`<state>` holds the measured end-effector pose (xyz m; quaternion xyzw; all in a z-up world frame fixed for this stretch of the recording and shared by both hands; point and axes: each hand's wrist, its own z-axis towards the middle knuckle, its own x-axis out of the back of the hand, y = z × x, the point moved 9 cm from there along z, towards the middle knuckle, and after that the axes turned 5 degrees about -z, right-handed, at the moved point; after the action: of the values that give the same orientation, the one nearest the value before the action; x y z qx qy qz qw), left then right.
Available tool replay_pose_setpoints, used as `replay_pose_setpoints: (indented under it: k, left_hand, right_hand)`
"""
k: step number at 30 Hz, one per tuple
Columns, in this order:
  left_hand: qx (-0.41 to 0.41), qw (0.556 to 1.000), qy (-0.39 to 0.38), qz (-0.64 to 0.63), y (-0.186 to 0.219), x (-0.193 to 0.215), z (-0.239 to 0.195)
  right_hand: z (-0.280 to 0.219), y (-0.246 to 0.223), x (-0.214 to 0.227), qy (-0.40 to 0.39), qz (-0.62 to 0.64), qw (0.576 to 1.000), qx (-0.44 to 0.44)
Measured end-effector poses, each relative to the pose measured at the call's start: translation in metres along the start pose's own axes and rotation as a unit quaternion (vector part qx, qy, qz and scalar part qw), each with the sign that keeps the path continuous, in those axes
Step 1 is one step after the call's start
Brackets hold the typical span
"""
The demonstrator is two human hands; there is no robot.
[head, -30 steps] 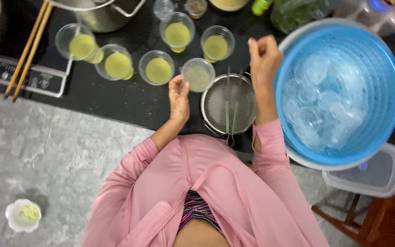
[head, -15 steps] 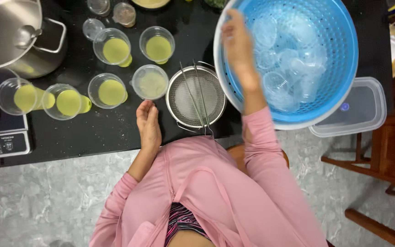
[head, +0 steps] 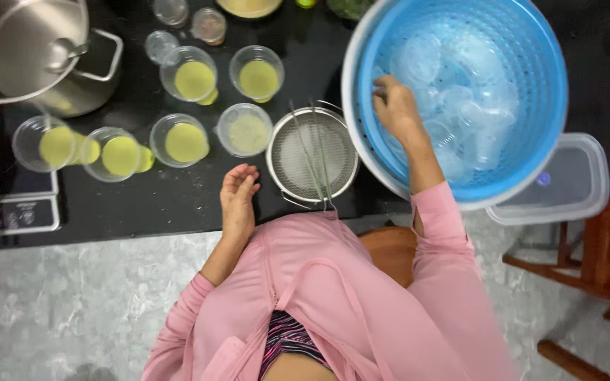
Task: The person places thin translucent discs into small clear plastic cups filled with yellow liquid, then seals each cup with a lid. The person handles the cups one at a time, arranging them on the countertop.
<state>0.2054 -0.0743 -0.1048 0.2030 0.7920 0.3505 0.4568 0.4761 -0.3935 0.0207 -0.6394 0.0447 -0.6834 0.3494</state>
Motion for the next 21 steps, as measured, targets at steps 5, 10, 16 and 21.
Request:
replay_pose_setpoints:
  k: [5, 10, 16, 21]
  left_hand:
    - [-0.006, 1.000, -0.002, 0.012, 0.007, 0.006, -0.004]
    - [0.011, 0.996, -0.069, 0.061, 0.001, -0.005, -0.010]
    - [-0.016, 0.979, -0.143, 0.147, 0.002, -0.011, -0.020]
    - [-0.179, 0.979, -0.001, 0.097, 0.056, 0.030, -0.009]
  right_hand:
    - [-0.005, -0.007, 0.013, -0.019, 0.121, 0.987, -0.100]
    - [-0.022, -0.047, 0.044, -0.004, 0.276, 0.954, -0.118]
    - [-0.044, -0.131, 0.106, 0.129, 0.345, 0.930, 0.002]
    - [-0.026, -0.204, 0.023, -0.078, 0.351, 0.933, 0.001]
